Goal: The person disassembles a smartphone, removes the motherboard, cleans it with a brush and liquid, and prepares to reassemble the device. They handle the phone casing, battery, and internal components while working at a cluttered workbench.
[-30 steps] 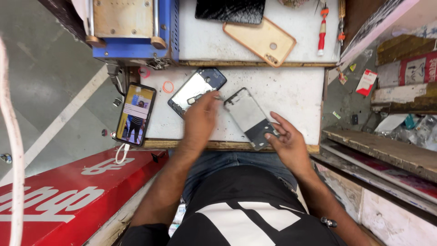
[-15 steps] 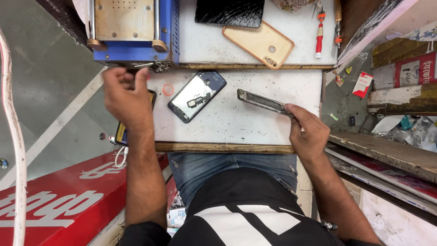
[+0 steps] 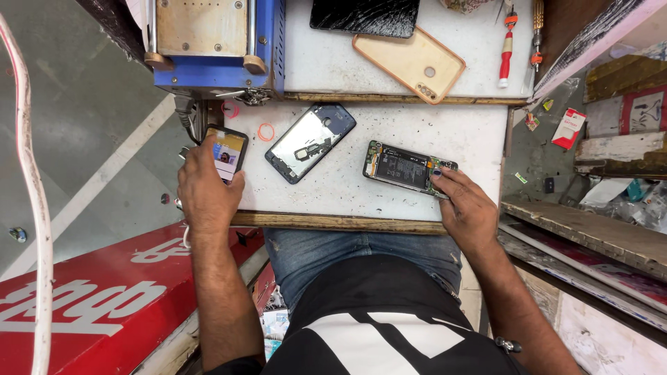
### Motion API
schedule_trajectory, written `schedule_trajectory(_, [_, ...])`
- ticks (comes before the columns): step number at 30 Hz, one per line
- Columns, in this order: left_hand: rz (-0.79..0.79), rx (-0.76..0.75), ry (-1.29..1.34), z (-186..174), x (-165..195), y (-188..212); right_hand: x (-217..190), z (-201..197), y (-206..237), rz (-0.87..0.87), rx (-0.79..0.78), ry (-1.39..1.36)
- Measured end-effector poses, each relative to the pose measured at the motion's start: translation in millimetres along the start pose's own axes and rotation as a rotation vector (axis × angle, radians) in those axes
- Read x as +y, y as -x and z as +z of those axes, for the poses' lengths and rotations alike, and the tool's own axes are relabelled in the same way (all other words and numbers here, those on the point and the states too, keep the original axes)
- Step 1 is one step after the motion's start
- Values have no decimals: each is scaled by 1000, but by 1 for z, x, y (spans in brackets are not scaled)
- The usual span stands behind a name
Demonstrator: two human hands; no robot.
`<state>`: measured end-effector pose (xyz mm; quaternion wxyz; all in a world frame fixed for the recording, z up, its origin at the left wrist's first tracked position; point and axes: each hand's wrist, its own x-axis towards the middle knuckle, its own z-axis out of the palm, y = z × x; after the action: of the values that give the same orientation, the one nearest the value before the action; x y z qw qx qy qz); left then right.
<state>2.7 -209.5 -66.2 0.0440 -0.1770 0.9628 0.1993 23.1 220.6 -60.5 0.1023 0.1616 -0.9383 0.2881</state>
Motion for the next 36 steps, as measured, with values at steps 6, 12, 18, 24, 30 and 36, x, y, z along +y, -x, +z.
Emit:
schedule_trajectory(6, [53,-15,55,-4,-4,0,3,-1,2,50,-32,-17])
schedule_trajectory(12, [117,63,-45,-5,5,8,5,-6,3,39,-96,-10])
schedule_trajectory(18, [290,176,195,9,50,31,12,-8,3,-34,-129,-52])
schedule_trajectory(24, [545,-84,411,48,115,50,19,-5,9,-99,-129,-156])
schedule_trajectory(30, [588,-111,358,75,151,57,15,-7,13,89,5,-7])
schedule_trajectory(36, [287,-387,653,82,160,70,-2,-4,14,222,-13,139])
